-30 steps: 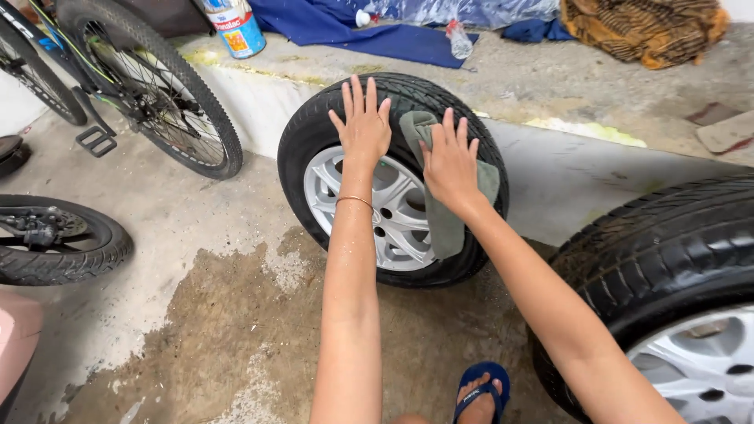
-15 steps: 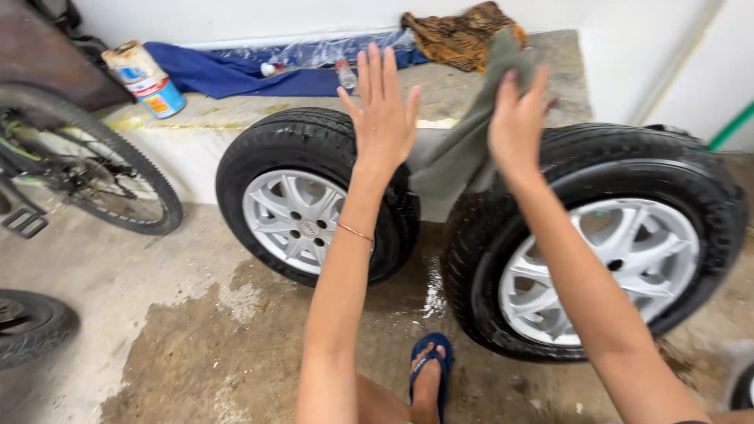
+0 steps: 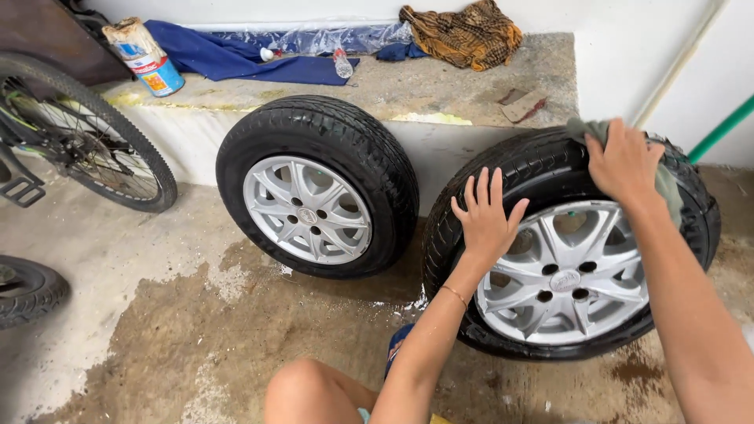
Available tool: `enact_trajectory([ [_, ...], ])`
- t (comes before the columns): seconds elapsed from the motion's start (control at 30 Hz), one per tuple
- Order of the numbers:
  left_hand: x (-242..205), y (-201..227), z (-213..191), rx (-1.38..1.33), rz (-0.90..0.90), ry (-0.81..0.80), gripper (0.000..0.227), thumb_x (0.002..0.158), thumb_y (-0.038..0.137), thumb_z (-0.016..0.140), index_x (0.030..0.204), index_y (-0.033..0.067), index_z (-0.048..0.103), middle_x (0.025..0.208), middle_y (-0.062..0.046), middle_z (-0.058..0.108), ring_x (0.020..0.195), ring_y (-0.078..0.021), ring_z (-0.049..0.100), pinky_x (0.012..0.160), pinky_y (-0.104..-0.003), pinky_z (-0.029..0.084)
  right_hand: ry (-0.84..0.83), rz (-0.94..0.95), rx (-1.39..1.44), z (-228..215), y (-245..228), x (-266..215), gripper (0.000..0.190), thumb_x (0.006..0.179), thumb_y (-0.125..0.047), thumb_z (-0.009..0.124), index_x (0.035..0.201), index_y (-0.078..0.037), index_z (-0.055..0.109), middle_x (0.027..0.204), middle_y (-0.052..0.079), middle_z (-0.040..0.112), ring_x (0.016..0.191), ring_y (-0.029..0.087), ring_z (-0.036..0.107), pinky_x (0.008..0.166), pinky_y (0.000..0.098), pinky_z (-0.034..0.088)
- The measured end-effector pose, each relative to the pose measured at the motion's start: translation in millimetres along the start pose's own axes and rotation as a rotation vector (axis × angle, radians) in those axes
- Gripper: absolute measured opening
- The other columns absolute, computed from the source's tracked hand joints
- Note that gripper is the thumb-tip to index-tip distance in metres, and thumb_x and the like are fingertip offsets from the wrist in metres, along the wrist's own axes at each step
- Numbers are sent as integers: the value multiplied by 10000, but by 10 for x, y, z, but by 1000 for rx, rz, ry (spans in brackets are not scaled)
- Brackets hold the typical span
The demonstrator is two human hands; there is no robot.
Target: The person is using a cloth to wipe and dry the rims and sidewalls of two car tires at a natural pace.
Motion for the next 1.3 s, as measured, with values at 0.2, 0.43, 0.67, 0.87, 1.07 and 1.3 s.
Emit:
enact_trajectory([
  [0.2,501,-502,-23,-203,-93,-61,525,1052,431,412,1437,93,528,1541,-84,508,1497,-279,379,1157,-805,81,306,-187,-108,367,71,90,280,1216,-271,525,1165,2,557,1100,209,702,1099,422,536,815,545,406],
  [0.43,1126,-1838,-438,684,-223,-320,661,1013,541,470,1569,185,425,1710,-34,251,1594,-294,53,1188,-754,3,409,-318,-122,977,-1560,104,309,907,-338,707,1102,-115,616,916,150,627,771,400,706,674,508,561],
  [0.67,1197,-2400,-384,670,141,113,581,956,521,654,1402,155,589,1557,-111,471,1522,-343,298,1214,-747,146,124,-487,50,1676,-2752,-193,417,1037,-342,455,1207,39,446,1098,258,487,951,443,582,896,611,315],
  [0.87,1478,-2849,-710,647,103,236,474,968,485,616,1323,172,641,1475,-89,556,1497,-329,357,1218,-749,158,-411,-176,717,1516,-3541,-500,964,948,-300,563,1620,33,-43,1644,378,95,1525,532,95,1181,729,39],
  [1.07,1791,-3440,-934,524,-29,176,437,988,438,584,1324,169,653,1478,-75,559,1514,-316,331,1215,-762,83,-119,-340,661,2023,-4052,-310,864,999,-381,672,1572,20,164,1678,303,113,1518,546,96,1089,828,172],
  [1.3,2044,-4031,-1206,522,-54,220,445,901,433,646,1298,232,657,1426,-25,587,1468,-283,373,1158,-753,168,121,-448,369,2247,-4575,-82,692,892,-414,791,1279,40,440,1647,296,236,1426,577,341,945,828,402],
])
Point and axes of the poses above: each hand's wrist, its own x-axis towards the middle knuckle, its own z-axis out of the palm, y = z × x, the point moved 2 cm from there along x, towards the middle knuckle
